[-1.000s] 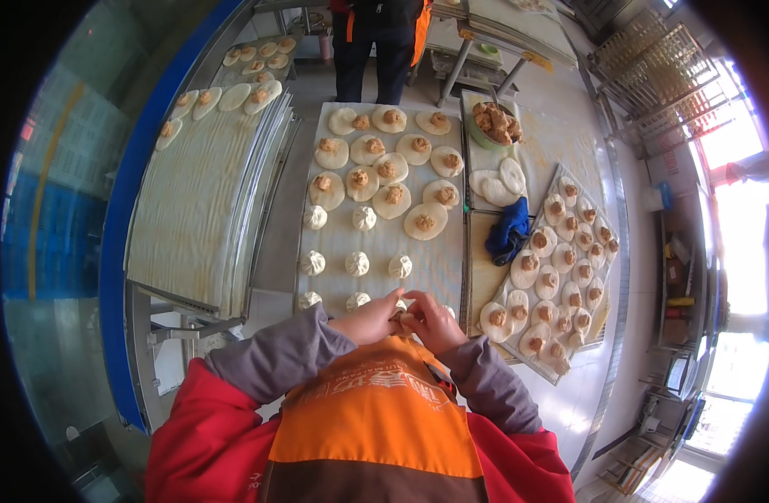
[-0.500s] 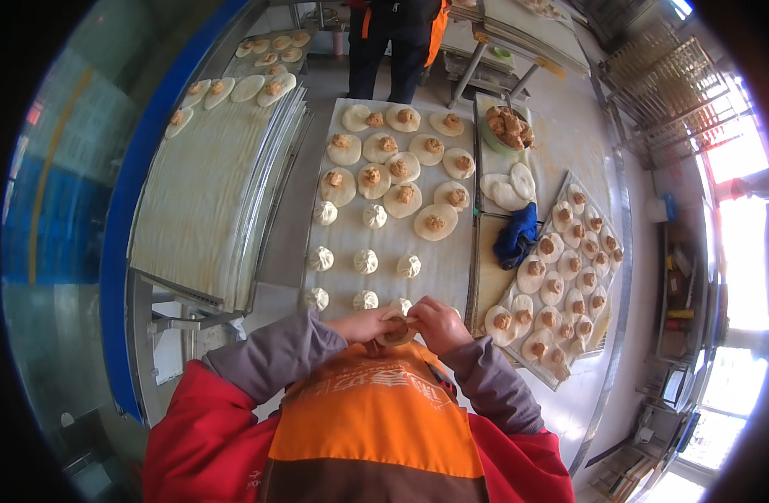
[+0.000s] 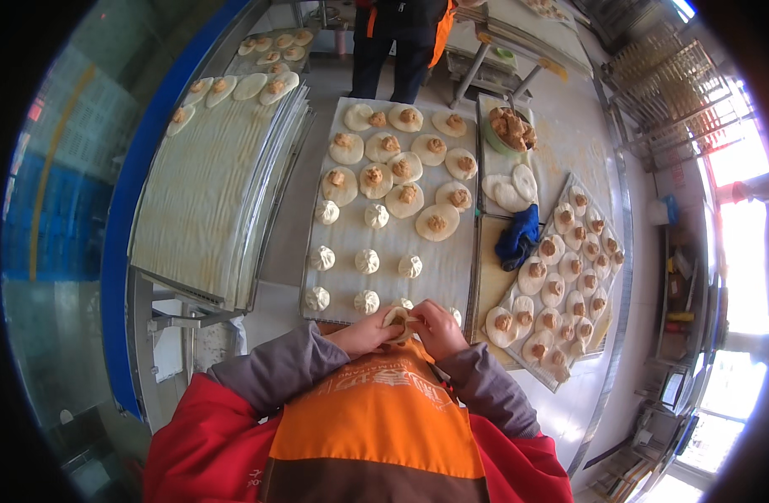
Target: The person places round dough discs onto a blue conveyor belt, then picks them up and fills them with a brown mixture from a bowl, pinching the edges to seal them. The finished buns are placed onto metal trays. Another worker in an orange apron is visible in the background performing similar tasks.
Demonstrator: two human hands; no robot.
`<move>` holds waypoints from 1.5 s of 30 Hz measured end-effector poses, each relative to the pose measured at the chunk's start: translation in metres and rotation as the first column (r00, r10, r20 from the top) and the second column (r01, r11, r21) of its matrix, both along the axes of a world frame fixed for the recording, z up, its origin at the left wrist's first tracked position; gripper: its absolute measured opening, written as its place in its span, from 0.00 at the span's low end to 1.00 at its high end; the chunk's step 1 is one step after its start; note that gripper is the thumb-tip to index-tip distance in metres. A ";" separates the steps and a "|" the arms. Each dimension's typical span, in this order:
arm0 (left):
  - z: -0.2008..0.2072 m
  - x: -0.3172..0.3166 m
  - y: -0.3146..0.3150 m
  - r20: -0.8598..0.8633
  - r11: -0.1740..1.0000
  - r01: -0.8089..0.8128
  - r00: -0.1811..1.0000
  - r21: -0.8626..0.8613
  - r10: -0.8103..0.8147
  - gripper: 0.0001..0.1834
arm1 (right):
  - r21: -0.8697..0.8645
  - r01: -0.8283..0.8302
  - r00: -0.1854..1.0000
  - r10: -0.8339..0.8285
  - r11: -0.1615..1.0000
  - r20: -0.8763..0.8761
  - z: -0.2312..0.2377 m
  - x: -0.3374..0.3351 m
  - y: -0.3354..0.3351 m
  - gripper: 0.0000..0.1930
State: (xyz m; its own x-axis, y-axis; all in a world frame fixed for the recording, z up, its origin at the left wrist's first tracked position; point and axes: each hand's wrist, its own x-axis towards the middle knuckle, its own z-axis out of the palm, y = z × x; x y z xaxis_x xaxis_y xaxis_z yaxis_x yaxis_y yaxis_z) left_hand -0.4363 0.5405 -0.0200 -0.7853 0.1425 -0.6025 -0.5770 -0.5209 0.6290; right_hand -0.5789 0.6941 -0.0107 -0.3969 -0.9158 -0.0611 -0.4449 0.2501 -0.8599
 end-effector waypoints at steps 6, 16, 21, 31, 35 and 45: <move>-0.004 0.004 -0.001 0.044 0.994 -0.031 0.999 0.109 0.027 0.14 | -0.005 -0.231 0.944 0.223 0.973 -0.245 0.015 -0.007 -0.012 0.08; -0.014 0.003 -0.001 -0.020 0.964 -0.251 0.967 0.090 0.254 0.18 | -0.009 -0.043 0.992 0.042 0.999 -0.121 0.004 -0.001 -0.017 0.08; -0.008 0.004 0.015 -0.252 0.922 -0.321 0.931 -0.217 0.265 0.18 | 0.062 -0.013 0.999 0.011 0.998 0.036 0.019 0.001 -0.020 0.09; -0.005 -0.008 0.003 -0.259 0.850 -0.077 0.963 -0.522 -0.072 0.17 | -0.060 -0.153 0.941 0.127 0.986 -0.313 0.015 -0.002 -0.029 0.08; -0.003 -0.006 0.001 0.047 0.860 -0.434 0.898 0.268 0.438 0.27 | -0.008 -0.017 0.965 0.014 1.000 -0.261 0.011 -0.003 -0.025 0.09; -0.005 -0.009 0.021 -0.126 0.895 -0.443 0.892 -0.049 0.434 0.29 | -0.066 -0.118 0.951 0.094 0.991 -0.293 0.022 -0.008 -0.031 0.08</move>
